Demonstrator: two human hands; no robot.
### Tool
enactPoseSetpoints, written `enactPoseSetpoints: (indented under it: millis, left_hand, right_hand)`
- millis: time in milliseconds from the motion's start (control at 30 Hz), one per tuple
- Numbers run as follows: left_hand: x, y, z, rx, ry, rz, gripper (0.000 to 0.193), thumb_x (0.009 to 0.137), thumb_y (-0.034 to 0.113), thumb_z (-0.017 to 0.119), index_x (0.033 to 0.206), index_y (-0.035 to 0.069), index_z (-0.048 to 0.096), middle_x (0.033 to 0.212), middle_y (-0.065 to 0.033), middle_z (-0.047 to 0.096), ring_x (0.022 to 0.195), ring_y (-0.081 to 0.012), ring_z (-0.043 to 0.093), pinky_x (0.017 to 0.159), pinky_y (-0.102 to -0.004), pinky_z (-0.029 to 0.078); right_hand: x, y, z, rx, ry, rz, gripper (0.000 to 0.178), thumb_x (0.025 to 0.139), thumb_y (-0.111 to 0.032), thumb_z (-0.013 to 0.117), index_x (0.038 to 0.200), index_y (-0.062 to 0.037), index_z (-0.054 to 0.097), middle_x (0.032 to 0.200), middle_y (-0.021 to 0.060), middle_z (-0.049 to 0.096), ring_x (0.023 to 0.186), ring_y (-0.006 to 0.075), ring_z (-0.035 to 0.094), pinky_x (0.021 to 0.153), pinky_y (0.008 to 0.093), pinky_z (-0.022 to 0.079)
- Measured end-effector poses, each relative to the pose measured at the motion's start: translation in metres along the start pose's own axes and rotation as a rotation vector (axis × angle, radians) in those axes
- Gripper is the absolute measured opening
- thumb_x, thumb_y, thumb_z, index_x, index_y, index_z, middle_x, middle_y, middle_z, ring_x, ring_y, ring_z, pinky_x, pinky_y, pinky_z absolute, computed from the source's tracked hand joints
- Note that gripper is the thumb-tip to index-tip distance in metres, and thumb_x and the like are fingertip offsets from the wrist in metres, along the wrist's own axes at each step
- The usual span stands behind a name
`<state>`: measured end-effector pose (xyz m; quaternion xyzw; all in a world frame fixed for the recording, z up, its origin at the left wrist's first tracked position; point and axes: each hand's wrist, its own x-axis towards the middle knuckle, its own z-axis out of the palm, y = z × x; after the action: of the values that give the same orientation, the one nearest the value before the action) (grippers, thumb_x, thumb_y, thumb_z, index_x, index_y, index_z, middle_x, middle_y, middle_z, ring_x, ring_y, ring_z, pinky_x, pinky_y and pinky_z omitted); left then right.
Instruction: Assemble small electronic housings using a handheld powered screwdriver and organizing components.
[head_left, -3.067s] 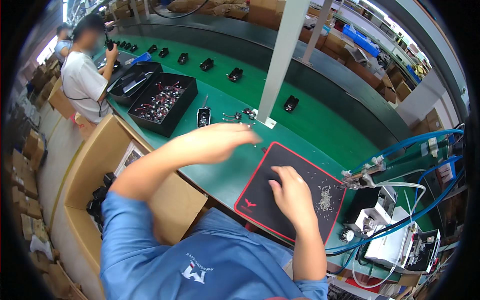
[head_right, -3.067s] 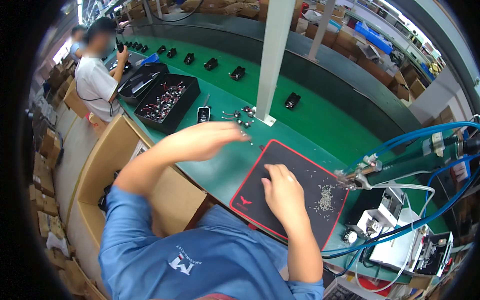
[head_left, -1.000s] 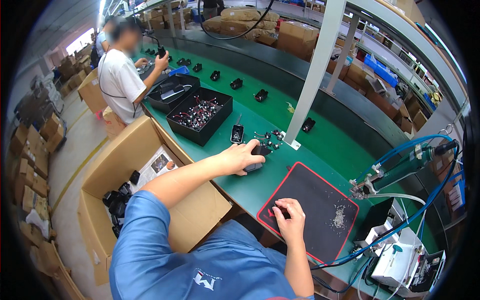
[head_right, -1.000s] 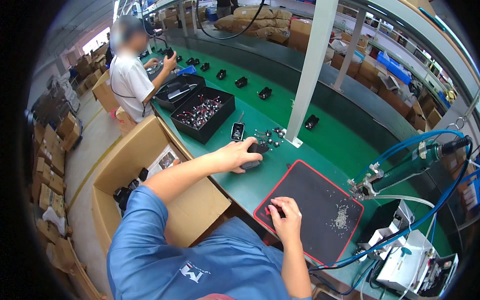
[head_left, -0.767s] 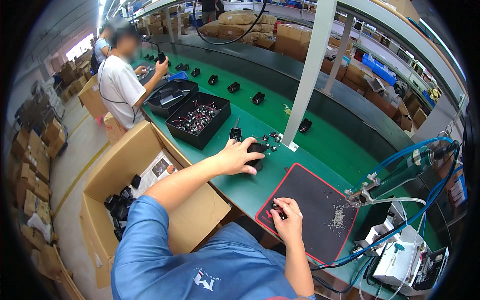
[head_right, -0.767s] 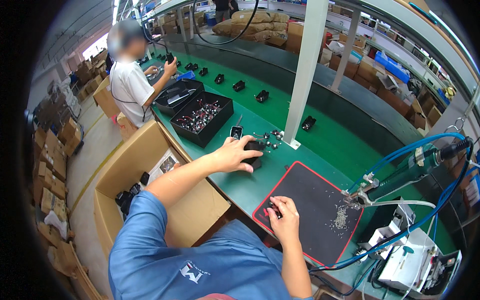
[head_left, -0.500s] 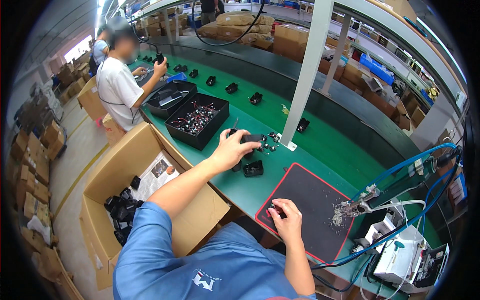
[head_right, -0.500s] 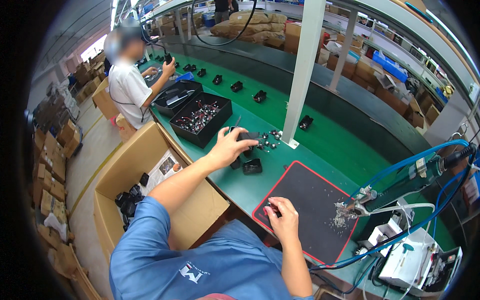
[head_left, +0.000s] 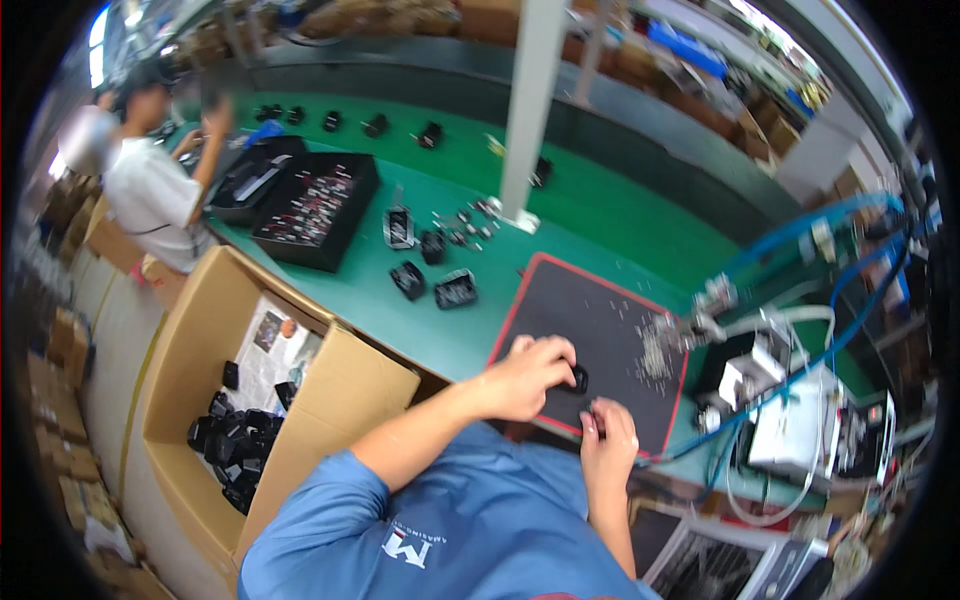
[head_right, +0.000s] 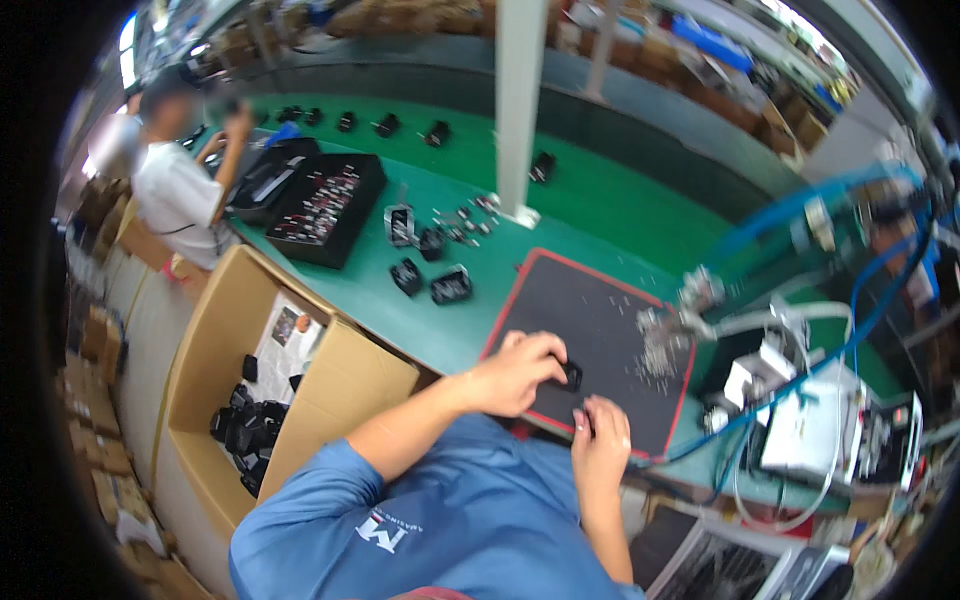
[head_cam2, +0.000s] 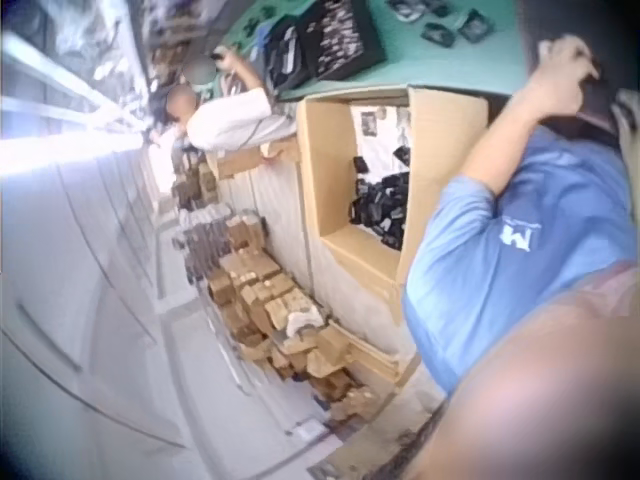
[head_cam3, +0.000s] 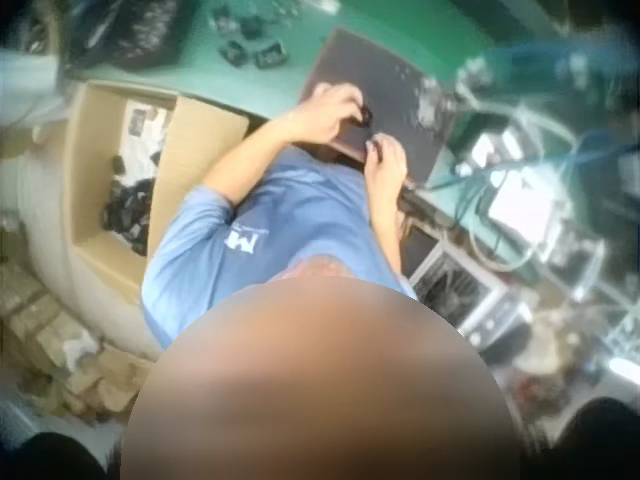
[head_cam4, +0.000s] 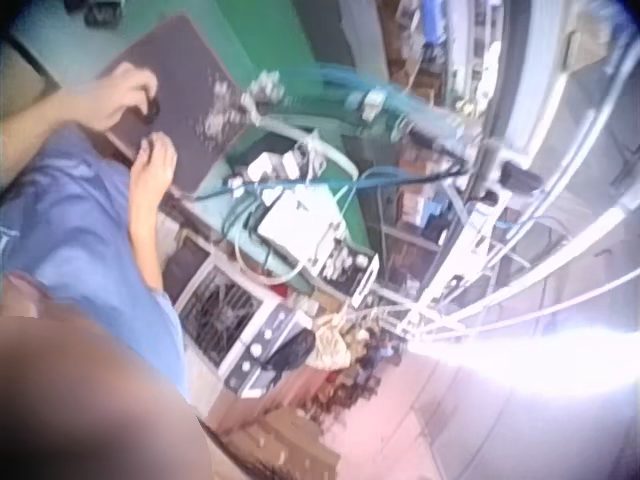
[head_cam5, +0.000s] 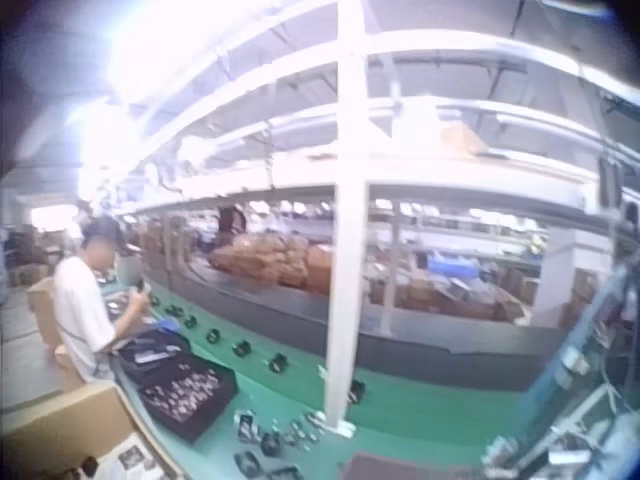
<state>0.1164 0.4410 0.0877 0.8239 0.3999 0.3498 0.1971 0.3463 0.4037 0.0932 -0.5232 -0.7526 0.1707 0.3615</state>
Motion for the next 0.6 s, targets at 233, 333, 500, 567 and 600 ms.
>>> enactPoseSetpoints:
  millis: [233, 333, 500, 567, 600]
  left_hand:
    - [0.016, -0.015, -0.022, -0.047, -0.125, 0.048, 0.017, 0.083, 0.005, 0.074, 0.097, 0.015, 0.075, 0.139, -0.0123, 0.055, 0.120, -0.0298, 0.059, 0.105, -0.0456, 0.039]
    - [0.027, -0.020, -0.034, -0.119, -0.215, 0.040, 0.029, 0.079, -0.007, 0.066, 0.095, 0.015, 0.077, 0.148, -0.0131, 0.053, 0.129, -0.0295, 0.058, 0.111, -0.0445, 0.038]
    - [0.011, -0.012, -0.035, -0.436, -0.096, -0.089, 0.077, 0.073, -0.001, 0.080, 0.144, 0.018, 0.057, 0.160, -0.0142, 0.042, 0.151, -0.0356, 0.039, 0.125, -0.0506, 0.027]
    - [0.013, -0.001, -0.041, -0.344, -0.177, -0.080, 0.088, 0.071, 0.005, 0.084, 0.151, 0.015, 0.049, 0.163, -0.0140, 0.040, 0.153, -0.0345, 0.036, 0.126, -0.0520, 0.023]
    - [0.014, 0.003, -0.040, -0.248, -0.258, -0.066, 0.101, 0.070, 0.010, 0.088, 0.159, 0.013, 0.041, 0.165, -0.0138, 0.039, 0.155, -0.0334, 0.033, 0.128, -0.0534, 0.019]
  right_hand:
    - [0.011, -0.008, -0.008, 0.101, -0.017, 0.100, 0.019, 0.083, -0.004, 0.080, 0.101, -0.0010, 0.075, 0.108, 0.0154, 0.072, 0.099, 0.0349, 0.070, 0.087, 0.0421, 0.057]
    - [0.012, -0.002, -0.013, 0.016, -0.057, -0.012, 0.016, 0.084, -0.002, 0.079, 0.099, -0.0003, 0.076, 0.106, 0.0137, 0.072, 0.098, 0.0337, 0.070, 0.084, 0.0409, 0.057]
    - [0.013, -0.002, -0.026, 0.087, -0.135, 0.011, 0.016, 0.086, 0.000, 0.077, 0.102, 0.0011, 0.077, 0.107, 0.0140, 0.072, 0.096, 0.0324, 0.072, 0.081, 0.0399, 0.059]
    - [0.013, -0.002, -0.027, 0.078, -0.141, 0.001, 0.016, 0.086, 0.000, 0.077, 0.102, 0.0008, 0.077, 0.107, 0.0143, 0.073, 0.094, 0.0311, 0.073, 0.078, 0.0379, 0.060]
    - [0.013, -0.002, -0.027, 0.069, -0.142, -0.012, 0.015, 0.086, 0.001, 0.077, 0.102, 0.0005, 0.077, 0.108, 0.0146, 0.074, 0.092, 0.0298, 0.074, 0.076, 0.0359, 0.061]
